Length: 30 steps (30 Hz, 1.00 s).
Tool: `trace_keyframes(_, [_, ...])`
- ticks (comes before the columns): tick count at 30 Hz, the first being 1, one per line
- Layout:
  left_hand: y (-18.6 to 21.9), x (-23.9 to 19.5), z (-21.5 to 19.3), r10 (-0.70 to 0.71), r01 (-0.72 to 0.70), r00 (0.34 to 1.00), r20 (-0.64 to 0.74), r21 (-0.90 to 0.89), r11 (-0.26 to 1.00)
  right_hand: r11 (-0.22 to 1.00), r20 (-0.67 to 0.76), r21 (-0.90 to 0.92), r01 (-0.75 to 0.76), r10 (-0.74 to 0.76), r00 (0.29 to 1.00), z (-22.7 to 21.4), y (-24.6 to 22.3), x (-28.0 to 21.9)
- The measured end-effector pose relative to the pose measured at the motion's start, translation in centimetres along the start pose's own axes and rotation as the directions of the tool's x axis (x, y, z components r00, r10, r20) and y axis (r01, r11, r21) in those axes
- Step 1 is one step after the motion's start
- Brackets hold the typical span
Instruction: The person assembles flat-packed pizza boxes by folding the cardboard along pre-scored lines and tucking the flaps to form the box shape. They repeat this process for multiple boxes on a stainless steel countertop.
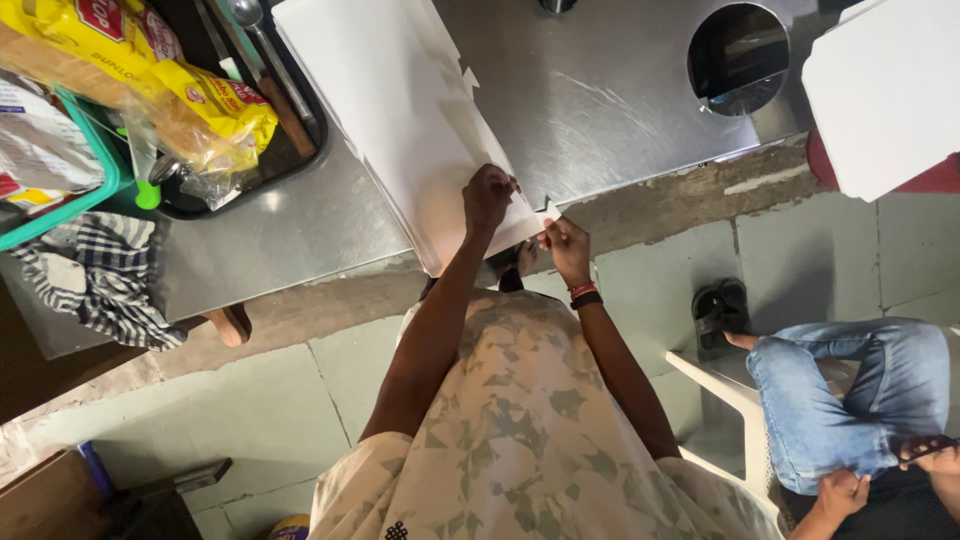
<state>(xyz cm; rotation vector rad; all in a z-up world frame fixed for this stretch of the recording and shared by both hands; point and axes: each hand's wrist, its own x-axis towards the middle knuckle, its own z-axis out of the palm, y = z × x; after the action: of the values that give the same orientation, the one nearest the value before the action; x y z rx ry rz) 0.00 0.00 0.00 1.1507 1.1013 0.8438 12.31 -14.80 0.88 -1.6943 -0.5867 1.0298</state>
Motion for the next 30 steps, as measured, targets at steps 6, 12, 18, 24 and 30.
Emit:
trace_keyframes(6, [-1.4,0.2,0.4,0.121,-0.1,0.992,-0.021,0.437,0.894,0.702,0.152,-0.502,0.504,-0.502,0.851,0.5,-4.1,0.0])
trace_keyframes(12, [-2.9,0.1,0.6,0.009,-0.023,0.999,0.048,0.307,0.951,0.444,0.382,-0.562,0.698,-0.609,0.695,1.4,-7.2,-0.1])
trace_keyframes(18, [-2.6,-0.3,1.2,-0.075,0.085,0.996,-0.053,0.233,0.969,0.434,0.347,-0.632,0.642,-0.582,0.735,1.2,-6.2,-0.9])
trace_keyframes(24, [-1.2,-0.8,0.9,-0.122,0.117,0.992,0.0,0.284,0.952,0.378,0.416,-0.618,0.689,-0.586,0.695,1.2,-6.7,0.0])
trace_keyframes(30, [-0.5,-2.4,1.6,0.143,-0.122,0.989,-0.039,0.335,0.934,0.391,0.32,-0.744,0.542,-0.504,0.802,2.4,-7.4,0.2])
